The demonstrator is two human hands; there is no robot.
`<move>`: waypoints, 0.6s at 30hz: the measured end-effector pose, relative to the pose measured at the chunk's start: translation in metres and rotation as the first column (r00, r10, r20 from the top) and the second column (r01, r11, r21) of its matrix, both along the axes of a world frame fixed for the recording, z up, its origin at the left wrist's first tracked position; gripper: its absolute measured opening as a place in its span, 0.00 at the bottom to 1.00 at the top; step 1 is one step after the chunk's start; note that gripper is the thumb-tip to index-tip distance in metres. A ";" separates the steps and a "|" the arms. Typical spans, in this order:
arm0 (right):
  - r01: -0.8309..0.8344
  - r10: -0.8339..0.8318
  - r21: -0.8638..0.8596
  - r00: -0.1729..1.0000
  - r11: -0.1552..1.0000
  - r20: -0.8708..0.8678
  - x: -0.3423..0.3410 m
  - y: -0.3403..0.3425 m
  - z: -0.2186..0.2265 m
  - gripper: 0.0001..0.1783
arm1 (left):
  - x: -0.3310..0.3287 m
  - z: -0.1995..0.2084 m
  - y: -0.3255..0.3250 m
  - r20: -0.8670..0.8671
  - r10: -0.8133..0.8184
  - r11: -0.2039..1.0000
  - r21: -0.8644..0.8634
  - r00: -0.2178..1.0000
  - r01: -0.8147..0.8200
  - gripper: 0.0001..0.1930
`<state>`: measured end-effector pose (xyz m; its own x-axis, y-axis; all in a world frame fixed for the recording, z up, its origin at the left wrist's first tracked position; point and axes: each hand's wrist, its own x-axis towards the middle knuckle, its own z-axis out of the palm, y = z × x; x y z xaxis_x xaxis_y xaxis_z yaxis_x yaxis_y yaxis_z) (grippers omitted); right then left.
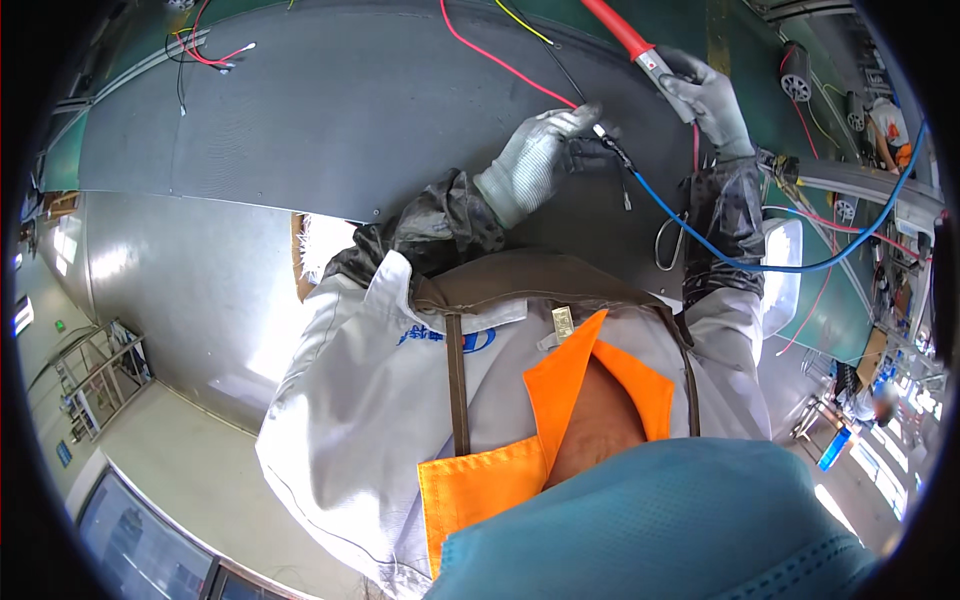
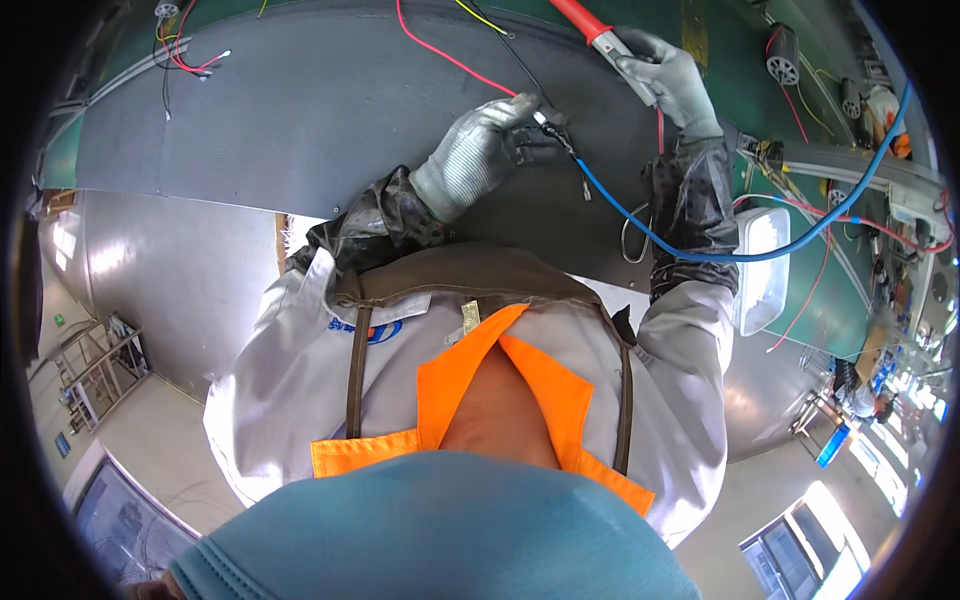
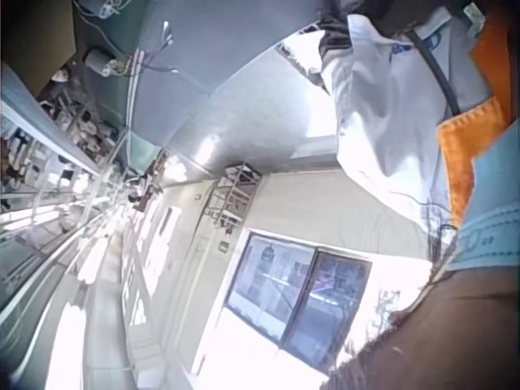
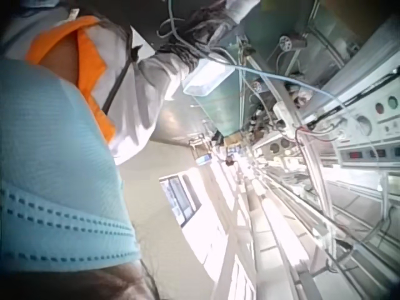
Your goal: Connecting wires and applying heat treatment to electrical motor components on an assembly line.
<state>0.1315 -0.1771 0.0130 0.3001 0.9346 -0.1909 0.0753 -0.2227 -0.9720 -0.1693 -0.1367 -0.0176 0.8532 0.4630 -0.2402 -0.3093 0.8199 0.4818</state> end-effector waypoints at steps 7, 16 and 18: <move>0.121 0.008 -0.254 0.891 0.960 0.453 -0.032 0.018 -0.013 0.20 | 0.002 0.005 0.000 -0.031 -0.037 0.999 -0.028 0.999 0.037 0.15; 0.341 -0.269 0.127 0.411 0.931 0.871 -0.028 -0.154 0.002 0.20 | -0.001 -0.007 0.000 -0.057 -0.082 0.989 0.116 0.995 0.088 0.24; 0.573 -0.149 -0.129 0.412 0.810 0.899 -0.033 -0.177 0.005 0.21 | 0.002 -0.019 0.002 -0.057 -0.114 0.987 0.107 0.992 0.119 0.25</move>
